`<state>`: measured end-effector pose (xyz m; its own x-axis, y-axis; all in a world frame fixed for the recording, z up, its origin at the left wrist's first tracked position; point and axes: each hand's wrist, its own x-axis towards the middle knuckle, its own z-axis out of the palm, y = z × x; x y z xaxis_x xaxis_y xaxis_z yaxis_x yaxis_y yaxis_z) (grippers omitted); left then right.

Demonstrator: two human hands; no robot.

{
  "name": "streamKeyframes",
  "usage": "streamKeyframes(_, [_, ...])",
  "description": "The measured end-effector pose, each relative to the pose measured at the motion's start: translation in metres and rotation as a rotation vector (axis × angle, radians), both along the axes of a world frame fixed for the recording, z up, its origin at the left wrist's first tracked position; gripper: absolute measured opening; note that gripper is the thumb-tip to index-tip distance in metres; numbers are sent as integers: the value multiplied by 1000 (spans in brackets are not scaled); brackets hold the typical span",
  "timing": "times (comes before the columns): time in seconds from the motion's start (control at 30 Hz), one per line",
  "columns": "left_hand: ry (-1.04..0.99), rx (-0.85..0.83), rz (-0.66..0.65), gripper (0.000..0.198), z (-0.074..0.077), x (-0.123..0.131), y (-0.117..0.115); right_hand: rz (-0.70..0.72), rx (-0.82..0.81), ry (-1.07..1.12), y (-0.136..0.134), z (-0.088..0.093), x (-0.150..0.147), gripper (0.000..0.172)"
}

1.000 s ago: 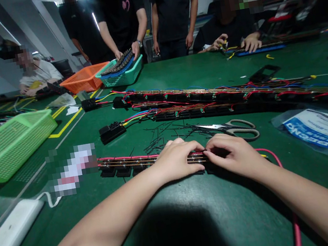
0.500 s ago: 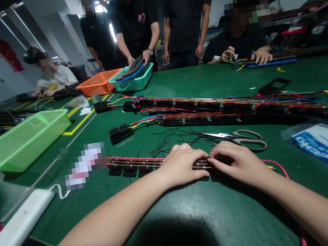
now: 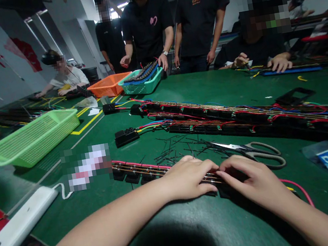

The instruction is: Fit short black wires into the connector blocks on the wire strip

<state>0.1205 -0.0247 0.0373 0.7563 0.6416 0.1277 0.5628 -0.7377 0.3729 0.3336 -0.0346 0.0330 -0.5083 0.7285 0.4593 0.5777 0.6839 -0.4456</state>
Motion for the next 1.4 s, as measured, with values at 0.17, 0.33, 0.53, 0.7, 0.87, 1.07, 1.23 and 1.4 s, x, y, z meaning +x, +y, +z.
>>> streamKeyframes(0.17, [15, -9, -14, 49, 2, 0, 3, -4, -11, 8, 3, -3, 3, 11])
streamKeyframes(0.33, [10, 6, -11, 45, 0, 0, 3, -35, -22, 41, 3, -7, 5, 9])
streamKeyframes(0.53, [-5, -11, 0, 43, 1, -1, 0, -28, -51, 48, 3, -6, 3, 9])
streamKeyframes(0.7, [-4, -31, 17, 47, 1, -1, 0, -16, -71, 40, 1, -2, 2, 9])
streamKeyframes(0.87, [-29, -51, 34, 48, 0, -1, 0, -31, -127, 29, -1, 1, 2, 10])
streamKeyframes(1.07, [-51, -98, 51, 51, 1, -1, -1, -39, -185, 57, -2, 3, 1, 8])
streamKeyframes(1.23, [-56, -94, 55, 48, 1, -1, -2, -51, -242, 94, -3, 2, 0, 9])
streamKeyframes(1.4, [-58, -89, 53, 50, 0, -1, -1, -78, -252, 77, -3, 1, 0, 9])
